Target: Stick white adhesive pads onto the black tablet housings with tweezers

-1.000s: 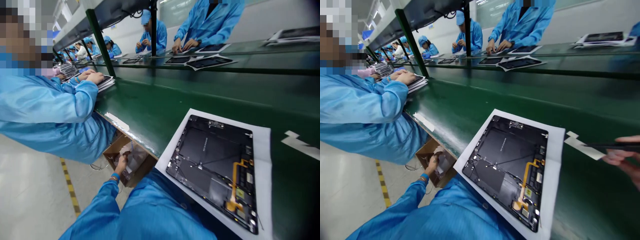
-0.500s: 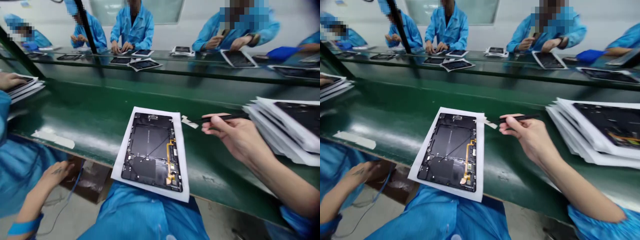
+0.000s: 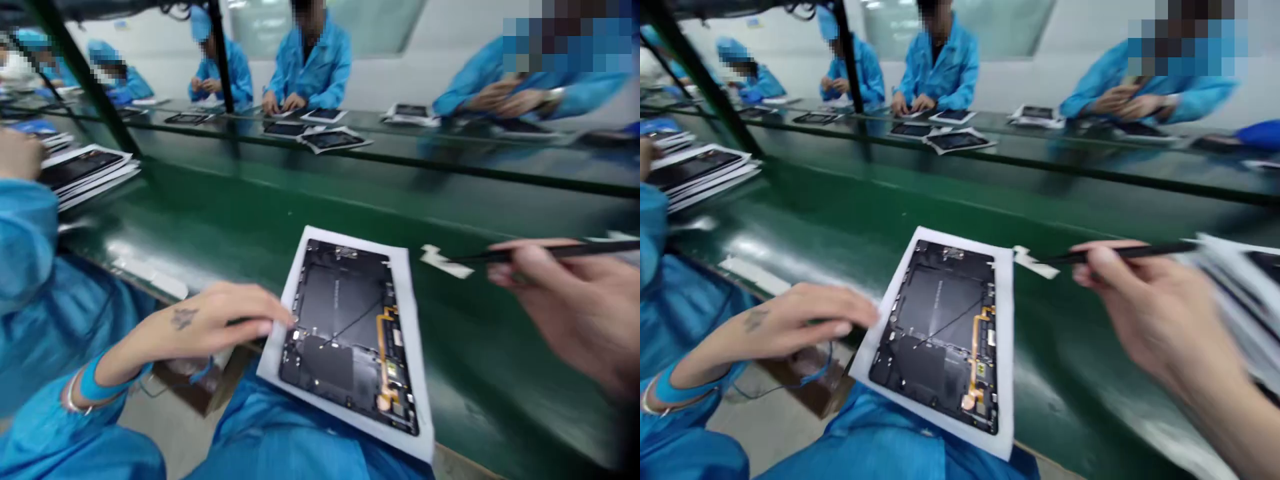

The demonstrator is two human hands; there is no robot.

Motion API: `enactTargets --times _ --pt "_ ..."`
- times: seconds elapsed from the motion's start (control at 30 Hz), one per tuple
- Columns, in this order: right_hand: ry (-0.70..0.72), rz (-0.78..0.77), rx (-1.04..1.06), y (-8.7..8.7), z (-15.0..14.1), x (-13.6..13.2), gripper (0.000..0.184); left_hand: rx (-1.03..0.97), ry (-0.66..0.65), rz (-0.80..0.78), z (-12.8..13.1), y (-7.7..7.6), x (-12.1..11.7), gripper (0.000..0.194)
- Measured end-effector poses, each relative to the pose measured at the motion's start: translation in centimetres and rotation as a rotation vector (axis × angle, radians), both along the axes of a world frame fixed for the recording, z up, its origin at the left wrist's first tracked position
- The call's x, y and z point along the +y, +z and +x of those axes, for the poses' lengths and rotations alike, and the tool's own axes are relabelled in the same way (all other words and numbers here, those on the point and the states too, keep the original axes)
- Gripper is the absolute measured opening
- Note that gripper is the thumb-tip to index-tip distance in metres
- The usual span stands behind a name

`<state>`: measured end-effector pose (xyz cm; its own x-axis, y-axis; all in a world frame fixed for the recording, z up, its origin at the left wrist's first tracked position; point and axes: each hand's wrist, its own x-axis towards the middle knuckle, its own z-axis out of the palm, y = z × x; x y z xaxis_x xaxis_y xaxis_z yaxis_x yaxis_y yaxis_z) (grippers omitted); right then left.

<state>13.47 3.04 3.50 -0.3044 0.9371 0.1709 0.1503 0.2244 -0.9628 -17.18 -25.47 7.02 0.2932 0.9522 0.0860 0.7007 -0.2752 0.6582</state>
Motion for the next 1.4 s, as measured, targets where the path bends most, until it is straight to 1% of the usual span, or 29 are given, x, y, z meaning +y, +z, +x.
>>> enactTargets --times 0.03,0.07,0.1,0.17,0.23,0.27,0.3,0.37,0.43,0.5,0.63,0.77,0.83,0.97,1.17,1.4 --pt "-0.019 -0.039 0.044 0.9 -1.0 -0.9 0.047 0.146 0.028 0.105 -0.5 -0.1 2.5 0.029" --pt "-0.017 -0.060 0.062 1.7 -1.8 -1.5 0.050 0.296 0.045 0.190 -1.0 -0.6 5.1 0.029" --pt "-0.006 -0.060 0.072 2.2 -2.5 -1.9 0.050 0.426 0.048 0.241 -1.5 -1.2 7.7 0.030" --pt "0.052 -0.034 0.064 2.8 -3.7 -1.9 0.049 0.587 0.039 0.260 -2.2 -2.4 12.7 0.028" --pt "0.115 -0.013 0.054 2.8 -4.7 -1.4 0.048 0.626 0.007 0.243 -2.2 -3.1 16.7 0.024" --pt "0.142 -0.021 0.053 2.6 -5.1 -1.0 0.048 0.620 -0.018 0.243 -2.0 -3.4 18.3 0.023" --pt "0.159 -0.032 0.059 2.4 -5.6 -0.7 0.048 0.610 -0.044 0.251 -1.6 -3.6 19.5 0.022" --pt "0.180 -0.068 0.063 1.9 -6.5 -0.1 0.047 0.586 -0.084 0.272 -0.8 -4.0 20.9 0.023" --pt "0.206 -0.116 0.065 1.2 -7.3 0.2 0.046 0.556 -0.109 0.286 -0.2 -4.4 21.3 0.023" --pt "0.235 -0.158 0.062 0.5 -7.9 0.2 0.045 0.521 -0.128 0.298 0.2 -5.0 21.1 0.022" --pt "0.252 -0.222 0.045 -0.8 -8.7 0.0 0.048 0.439 -0.145 0.335 0.2 -5.8 19.7 0.021" --pt "0.228 -0.295 0.061 -1.6 -8.9 -0.2 0.050 0.395 -0.217 0.417 -0.2 -5.8 18.4 0.031" --pt "0.210 -0.315 0.051 -1.7 -8.9 -0.4 0.048 0.435 -0.219 0.440 -0.2 -5.8 18.2 0.033" --pt "0.197 -0.314 0.002 -1.6 -8.7 -0.5 0.048 0.525 -0.218 0.435 0.2 -5.7 18.2 0.030" --pt "0.202 -0.390 -0.017 -1.4 -8.7 -0.1 0.050 0.538 -0.222 0.407 0.5 -5.5 18.2 0.029" --pt "0.226 -0.376 -0.040 -1.1 -8.7 -0.1 0.048 0.539 -0.236 0.375 0.5 -5.3 18.3 0.031"
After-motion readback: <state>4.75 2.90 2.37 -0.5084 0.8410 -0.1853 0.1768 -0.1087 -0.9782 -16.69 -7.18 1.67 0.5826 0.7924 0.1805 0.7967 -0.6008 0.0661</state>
